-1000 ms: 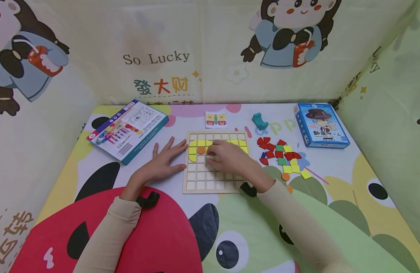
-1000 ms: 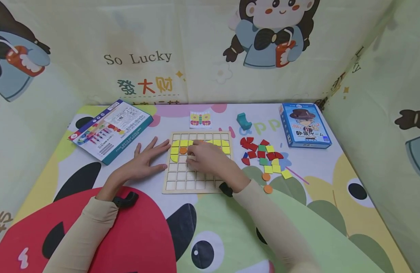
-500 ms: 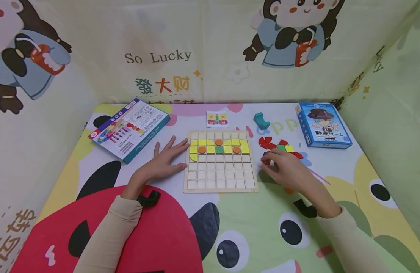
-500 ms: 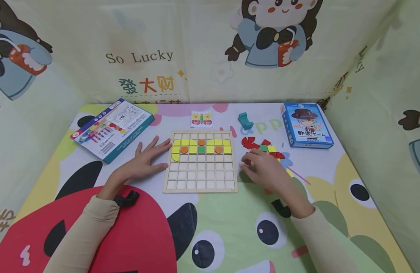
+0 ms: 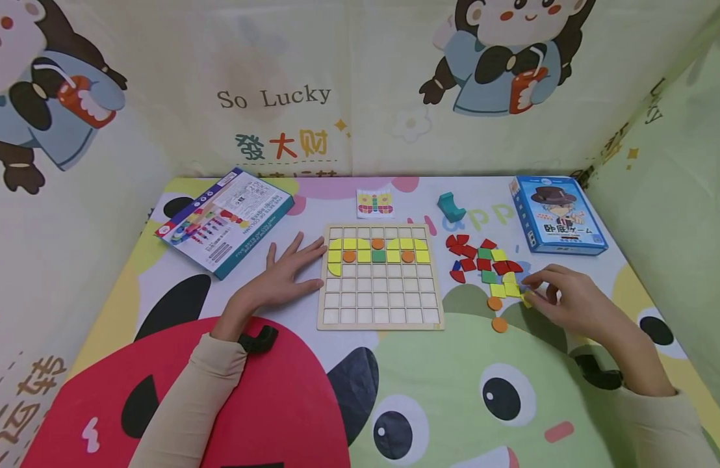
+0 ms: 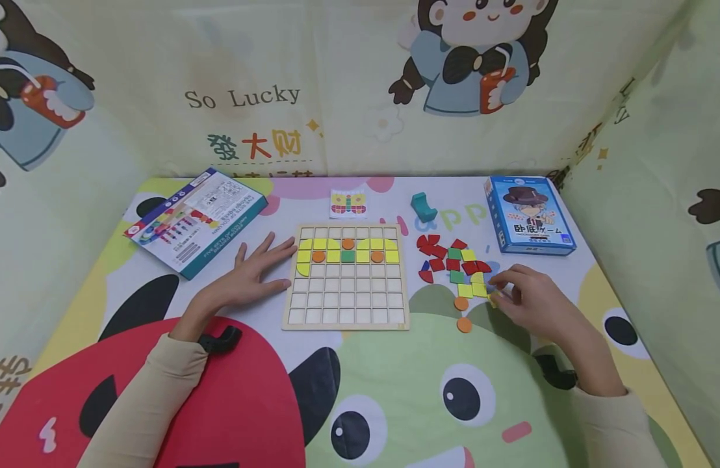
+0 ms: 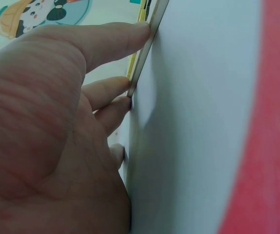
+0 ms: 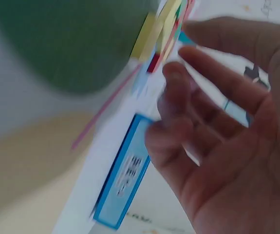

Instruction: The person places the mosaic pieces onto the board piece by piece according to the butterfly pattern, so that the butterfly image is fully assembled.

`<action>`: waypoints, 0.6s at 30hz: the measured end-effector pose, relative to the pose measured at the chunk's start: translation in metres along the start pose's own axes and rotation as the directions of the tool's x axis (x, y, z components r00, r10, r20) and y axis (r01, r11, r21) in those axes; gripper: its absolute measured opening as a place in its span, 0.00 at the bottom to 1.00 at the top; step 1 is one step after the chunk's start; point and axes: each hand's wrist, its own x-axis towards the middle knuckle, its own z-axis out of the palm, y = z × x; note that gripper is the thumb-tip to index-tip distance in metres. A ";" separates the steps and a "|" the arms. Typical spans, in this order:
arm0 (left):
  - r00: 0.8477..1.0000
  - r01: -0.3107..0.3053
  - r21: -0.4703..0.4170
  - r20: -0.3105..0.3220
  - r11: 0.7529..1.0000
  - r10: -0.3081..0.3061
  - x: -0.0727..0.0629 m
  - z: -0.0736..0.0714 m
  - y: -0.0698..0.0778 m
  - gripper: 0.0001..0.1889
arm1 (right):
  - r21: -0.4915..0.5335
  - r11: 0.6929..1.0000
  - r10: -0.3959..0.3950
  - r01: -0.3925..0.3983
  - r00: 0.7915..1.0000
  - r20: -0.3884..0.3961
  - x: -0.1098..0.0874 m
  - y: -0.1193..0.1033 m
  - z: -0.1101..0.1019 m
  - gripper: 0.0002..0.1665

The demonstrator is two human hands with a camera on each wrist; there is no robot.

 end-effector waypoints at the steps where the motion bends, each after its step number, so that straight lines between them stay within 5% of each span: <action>1: 1.000 0.000 0.000 -0.001 1.000 0.000 0.000 0.000 0.000 0.44 | 0.008 1.000 -0.009 0.009 1.000 0.012 -0.002 0.003 -0.001 0.15; 7: 1.000 -0.011 0.001 -0.005 1.000 0.011 0.000 0.000 0.000 0.44 | 0.035 0.999 -0.021 0.018 0.996 0.090 -0.009 0.016 0.000 0.17; 18: 1.000 -0.001 0.001 -0.003 1.000 0.001 0.001 0.001 -0.001 0.45 | 0.030 0.999 -0.013 0.010 0.995 0.098 -0.008 0.018 0.002 0.17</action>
